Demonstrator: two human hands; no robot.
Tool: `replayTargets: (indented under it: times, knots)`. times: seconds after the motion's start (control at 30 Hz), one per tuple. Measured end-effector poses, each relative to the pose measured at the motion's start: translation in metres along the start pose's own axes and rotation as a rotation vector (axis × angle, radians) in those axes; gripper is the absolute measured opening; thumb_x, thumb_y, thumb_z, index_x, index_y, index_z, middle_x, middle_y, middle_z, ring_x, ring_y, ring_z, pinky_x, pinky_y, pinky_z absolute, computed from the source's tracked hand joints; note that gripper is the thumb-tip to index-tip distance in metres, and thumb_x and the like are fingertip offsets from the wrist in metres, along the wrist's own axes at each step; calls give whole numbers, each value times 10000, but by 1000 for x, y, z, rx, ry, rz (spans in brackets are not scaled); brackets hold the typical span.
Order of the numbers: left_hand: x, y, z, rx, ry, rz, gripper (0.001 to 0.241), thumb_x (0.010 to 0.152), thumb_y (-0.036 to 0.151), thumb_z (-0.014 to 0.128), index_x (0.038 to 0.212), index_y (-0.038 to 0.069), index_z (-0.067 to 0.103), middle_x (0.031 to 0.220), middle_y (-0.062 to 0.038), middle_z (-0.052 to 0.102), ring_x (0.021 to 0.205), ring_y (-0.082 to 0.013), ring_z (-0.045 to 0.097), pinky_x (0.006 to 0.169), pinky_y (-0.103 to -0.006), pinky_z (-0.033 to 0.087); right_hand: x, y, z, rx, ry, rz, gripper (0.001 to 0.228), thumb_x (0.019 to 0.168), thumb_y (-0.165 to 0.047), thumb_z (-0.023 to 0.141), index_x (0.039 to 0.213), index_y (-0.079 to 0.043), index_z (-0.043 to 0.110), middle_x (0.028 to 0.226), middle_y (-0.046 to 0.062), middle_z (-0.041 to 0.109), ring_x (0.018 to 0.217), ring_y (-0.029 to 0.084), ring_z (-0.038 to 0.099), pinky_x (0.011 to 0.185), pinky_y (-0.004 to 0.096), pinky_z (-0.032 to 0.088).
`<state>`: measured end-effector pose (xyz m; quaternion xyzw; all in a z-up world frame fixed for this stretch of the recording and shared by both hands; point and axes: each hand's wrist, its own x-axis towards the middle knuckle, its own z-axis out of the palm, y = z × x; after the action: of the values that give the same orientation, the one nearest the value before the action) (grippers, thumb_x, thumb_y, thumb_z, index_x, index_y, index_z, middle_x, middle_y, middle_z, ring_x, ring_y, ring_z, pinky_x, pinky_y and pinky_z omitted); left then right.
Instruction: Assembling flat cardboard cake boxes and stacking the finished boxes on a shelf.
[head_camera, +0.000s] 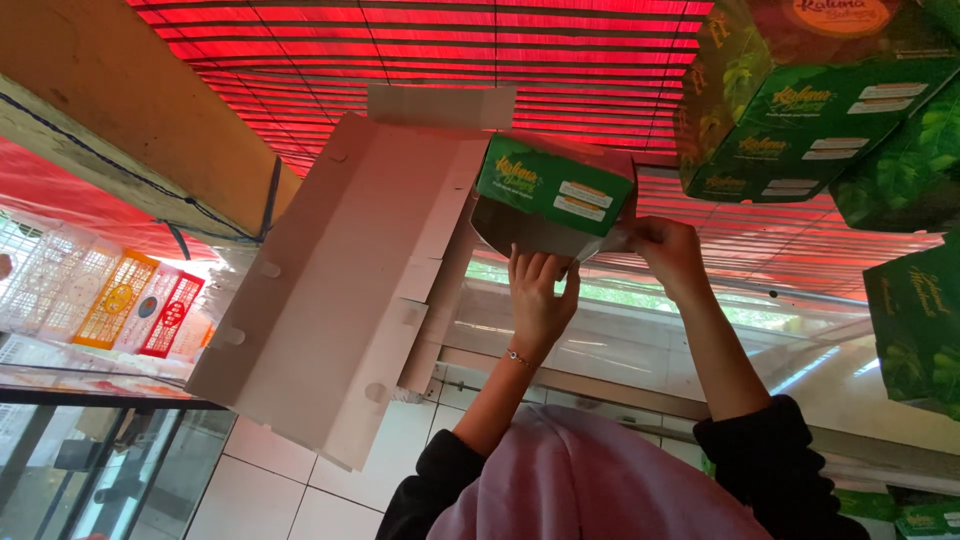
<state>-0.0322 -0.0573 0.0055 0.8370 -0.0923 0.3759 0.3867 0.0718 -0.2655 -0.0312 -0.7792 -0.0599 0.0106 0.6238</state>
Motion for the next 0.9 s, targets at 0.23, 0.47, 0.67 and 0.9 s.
replayTargets:
  times: [0.23,0.47,0.67,0.9]
  knots:
    - [-4,-10,1,-122,50,21,131,902,-4,697,885,55,581,819,-59,551,878,-304,567,1249,-604,325,1,-2,1,48,-19,-52,263,881,23,672,1128,6,760,981,69,759,884,112,687,775,262,551]
    - [3,-18,0,-41,-21,-102,173,944,23,675,850,34,530,765,-105,530,793,-343,552,1216,-583,394,-13,-24,12,165,-96,-78,266,904,34,634,1156,24,719,1048,77,754,962,129,704,838,282,566]
    - [20,-12,-7,-61,-102,-204,207,875,58,703,1014,-22,571,835,-173,642,910,-428,599,1025,-540,439,-37,-56,50,206,-119,-100,155,947,5,646,1092,33,694,1008,102,756,942,167,737,855,307,605]
    - [28,-13,-19,-28,-119,-123,292,840,63,714,1098,-24,609,1038,-218,689,1064,-455,600,1004,-534,440,-43,-73,65,266,-104,-176,109,956,44,608,1049,52,665,980,120,751,898,178,747,828,309,623]
